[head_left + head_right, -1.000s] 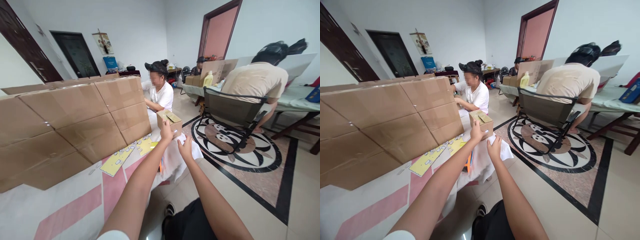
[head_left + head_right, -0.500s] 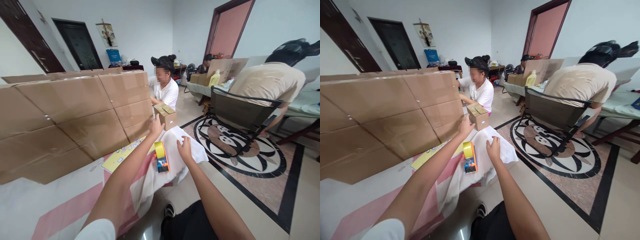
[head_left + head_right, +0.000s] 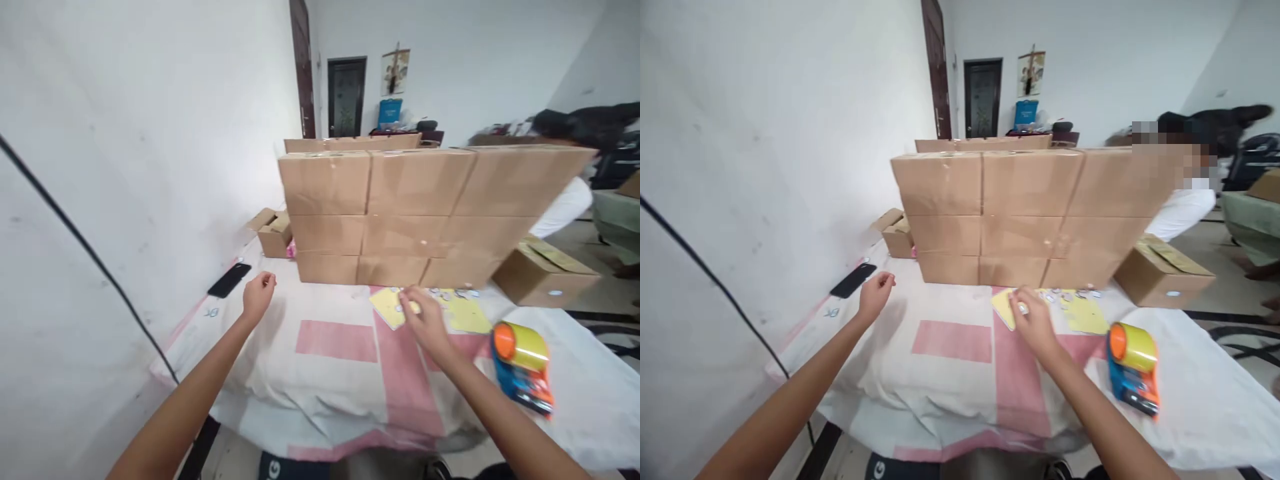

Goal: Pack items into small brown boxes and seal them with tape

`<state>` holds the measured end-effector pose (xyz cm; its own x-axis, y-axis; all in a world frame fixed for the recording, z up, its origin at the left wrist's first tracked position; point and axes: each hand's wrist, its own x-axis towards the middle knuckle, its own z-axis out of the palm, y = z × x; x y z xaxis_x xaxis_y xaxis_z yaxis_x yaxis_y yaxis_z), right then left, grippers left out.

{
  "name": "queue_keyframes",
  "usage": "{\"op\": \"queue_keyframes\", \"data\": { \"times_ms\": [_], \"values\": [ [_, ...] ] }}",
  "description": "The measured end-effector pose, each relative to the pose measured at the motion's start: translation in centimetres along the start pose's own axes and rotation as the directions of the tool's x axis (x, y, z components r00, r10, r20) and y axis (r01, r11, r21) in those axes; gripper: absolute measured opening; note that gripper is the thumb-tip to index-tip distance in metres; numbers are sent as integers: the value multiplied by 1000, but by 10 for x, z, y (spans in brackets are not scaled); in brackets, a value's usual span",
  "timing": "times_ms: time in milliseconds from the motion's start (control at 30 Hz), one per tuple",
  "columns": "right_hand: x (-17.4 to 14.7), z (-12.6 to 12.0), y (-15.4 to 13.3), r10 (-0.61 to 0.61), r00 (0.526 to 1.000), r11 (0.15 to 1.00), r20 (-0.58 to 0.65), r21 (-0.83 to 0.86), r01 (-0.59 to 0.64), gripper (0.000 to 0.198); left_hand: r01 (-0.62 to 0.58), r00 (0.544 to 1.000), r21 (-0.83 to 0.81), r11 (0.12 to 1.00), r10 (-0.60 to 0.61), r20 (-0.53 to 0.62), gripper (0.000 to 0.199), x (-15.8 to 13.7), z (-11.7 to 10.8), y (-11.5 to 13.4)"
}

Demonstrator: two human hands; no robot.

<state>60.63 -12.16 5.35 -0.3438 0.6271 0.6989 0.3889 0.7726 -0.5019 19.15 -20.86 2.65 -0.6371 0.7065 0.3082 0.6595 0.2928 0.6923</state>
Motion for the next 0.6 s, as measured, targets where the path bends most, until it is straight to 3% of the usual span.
{"op": "queue_keyframes", "data": {
  "times_ms": [100, 200, 267, 333, 400, 433, 533, 600],
  "values": [
    [27, 120, -45, -126, 948, 988, 293, 125, 93, 23, 115, 987, -104, 988, -125, -101, 28, 61, -13, -44],
    [69, 231, -80, -181, 876, 982, 446, 128, 138, 32, 192, 968, -221, 956, -221, -115, 47, 122, 2, -63],
    [106, 295, -99, -55, 860, 998, 507, -10, 70, 45, 243, 953, -293, 925, -283, -104, 62, 161, 19, -65],
    [145, 346, -111, 169, 852, 969, 496, -242, -51, 62, 278, 942, -349, 895, -325, -81, 68, 194, 37, -62],
    [180, 384, -112, 438, 815, 847, 379, -478, -232, 67, 291, 941, -383, 877, -334, -49, 64, 221, 52, -60],
    [194, 398, -109, 503, 795, 803, 339, -523, -285, 64, 293, 943, -393, 872, -330, -30, 61, 230, 58, -61],
    [219, 421, -89, 606, 749, 714, 269, -599, -362, 59, 291, 951, -393, 872, -307, 22, 53, 246, 69, -68],
    [220, 426, -76, 604, 758, 696, 246, -625, -353, 58, 282, 956, -374, 884, -290, 35, 52, 247, 70, -75]
  ]
}}
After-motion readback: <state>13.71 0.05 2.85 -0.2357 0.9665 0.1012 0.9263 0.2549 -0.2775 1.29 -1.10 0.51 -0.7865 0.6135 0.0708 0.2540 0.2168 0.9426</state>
